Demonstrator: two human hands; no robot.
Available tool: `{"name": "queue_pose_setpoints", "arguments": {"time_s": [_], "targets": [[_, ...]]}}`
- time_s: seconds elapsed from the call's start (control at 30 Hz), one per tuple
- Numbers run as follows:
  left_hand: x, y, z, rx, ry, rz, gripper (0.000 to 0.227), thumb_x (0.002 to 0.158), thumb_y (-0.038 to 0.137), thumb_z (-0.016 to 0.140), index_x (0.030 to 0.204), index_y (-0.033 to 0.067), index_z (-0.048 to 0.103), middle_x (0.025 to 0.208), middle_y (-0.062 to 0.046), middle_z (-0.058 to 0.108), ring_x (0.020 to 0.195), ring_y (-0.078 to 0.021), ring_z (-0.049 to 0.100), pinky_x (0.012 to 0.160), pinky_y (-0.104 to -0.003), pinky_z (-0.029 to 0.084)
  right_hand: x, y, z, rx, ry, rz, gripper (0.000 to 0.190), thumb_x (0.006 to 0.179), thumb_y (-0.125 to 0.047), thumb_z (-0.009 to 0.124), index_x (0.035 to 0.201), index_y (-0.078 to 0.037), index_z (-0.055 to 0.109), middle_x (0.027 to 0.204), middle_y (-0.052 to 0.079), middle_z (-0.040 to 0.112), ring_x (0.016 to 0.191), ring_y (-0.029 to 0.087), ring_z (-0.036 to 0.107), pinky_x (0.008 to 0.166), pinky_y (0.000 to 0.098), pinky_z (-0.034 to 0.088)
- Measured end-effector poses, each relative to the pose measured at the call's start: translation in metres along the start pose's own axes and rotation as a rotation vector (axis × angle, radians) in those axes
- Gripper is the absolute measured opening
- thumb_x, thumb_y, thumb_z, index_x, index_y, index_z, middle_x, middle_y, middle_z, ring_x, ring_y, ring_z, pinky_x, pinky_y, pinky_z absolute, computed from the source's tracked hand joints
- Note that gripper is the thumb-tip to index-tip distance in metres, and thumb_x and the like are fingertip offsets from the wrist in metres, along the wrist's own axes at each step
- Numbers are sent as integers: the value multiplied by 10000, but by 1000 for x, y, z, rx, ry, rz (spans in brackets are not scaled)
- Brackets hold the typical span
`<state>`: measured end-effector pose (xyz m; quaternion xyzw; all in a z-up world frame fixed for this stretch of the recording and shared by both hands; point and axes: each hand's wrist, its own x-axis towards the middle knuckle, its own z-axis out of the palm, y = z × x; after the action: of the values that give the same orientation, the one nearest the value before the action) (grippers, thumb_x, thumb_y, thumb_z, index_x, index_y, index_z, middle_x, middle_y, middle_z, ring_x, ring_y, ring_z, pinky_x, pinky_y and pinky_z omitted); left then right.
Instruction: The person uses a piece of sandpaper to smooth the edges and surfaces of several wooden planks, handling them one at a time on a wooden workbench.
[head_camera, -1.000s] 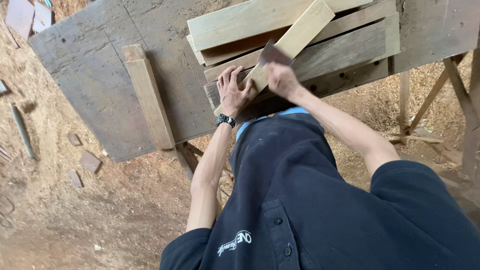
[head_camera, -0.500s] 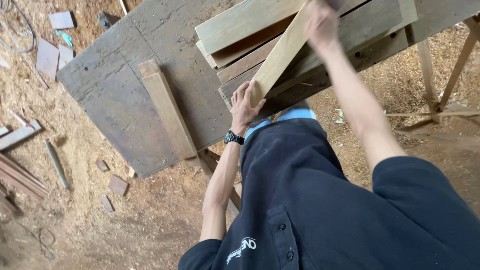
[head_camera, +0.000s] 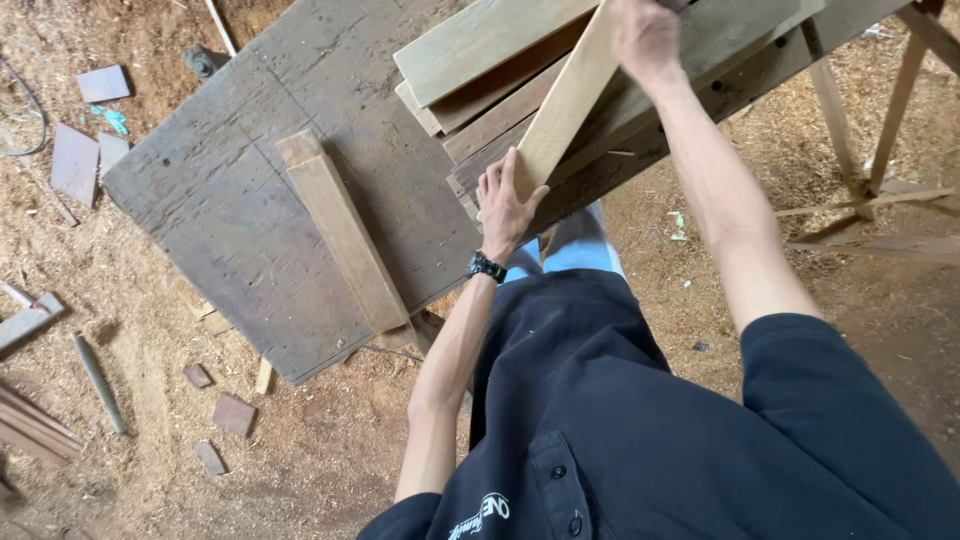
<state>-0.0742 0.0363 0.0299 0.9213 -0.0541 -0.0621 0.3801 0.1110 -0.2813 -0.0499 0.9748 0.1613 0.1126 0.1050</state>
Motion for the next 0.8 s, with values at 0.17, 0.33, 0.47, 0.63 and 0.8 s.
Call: {"name": "queue_pose_setpoints", "arguments": {"time_s": [0.17,0.33,0.47,0.63,0.8], "targets": [[-1,-3,2,-34,-27,-50,898,794,377,872,1529,131,417,1308,-113,535,1221,-323,490,1059,-461,401,-22,-87,-37,708,330,296,289,1042,-35,351,950,-101,616,835,52,687,760,150,709,624,243,612],[-4,-18,9,9,-7,53,897,793,338,846,1534,105,398,1361,-127,518,1249,-329,476,1085,-467,397,-83,-177,-105,707,129,-256,244,1072,-70,453,895,-41,617,787,132,679,655,206,698,546,294,590],[-1,-12,7,-23,-39,-11,937,810,421,865,1556,107,394,1330,-125,527,1228,-340,470,1079,-484,392,-43,-92,-52,705,36,-568,214,983,-51,464,804,-89,575,669,79,618,567,174,635,486,283,542],[3,-1,-5,-28,-71,-56,935,791,448,854,1553,136,411,1331,-122,527,1235,-327,471,1090,-474,385,32,20,5,508,183,35,221,1178,-156,488,1014,-37,578,637,43,589,553,169,619,496,311,502],[10,3,-5,-4,-101,-116,926,774,442,871,1531,135,436,1323,-126,533,1238,-342,460,1087,-487,386,-4,-86,-31,834,36,284,296,1110,-111,457,834,-35,528,628,105,532,565,202,570,467,381,433]]}}
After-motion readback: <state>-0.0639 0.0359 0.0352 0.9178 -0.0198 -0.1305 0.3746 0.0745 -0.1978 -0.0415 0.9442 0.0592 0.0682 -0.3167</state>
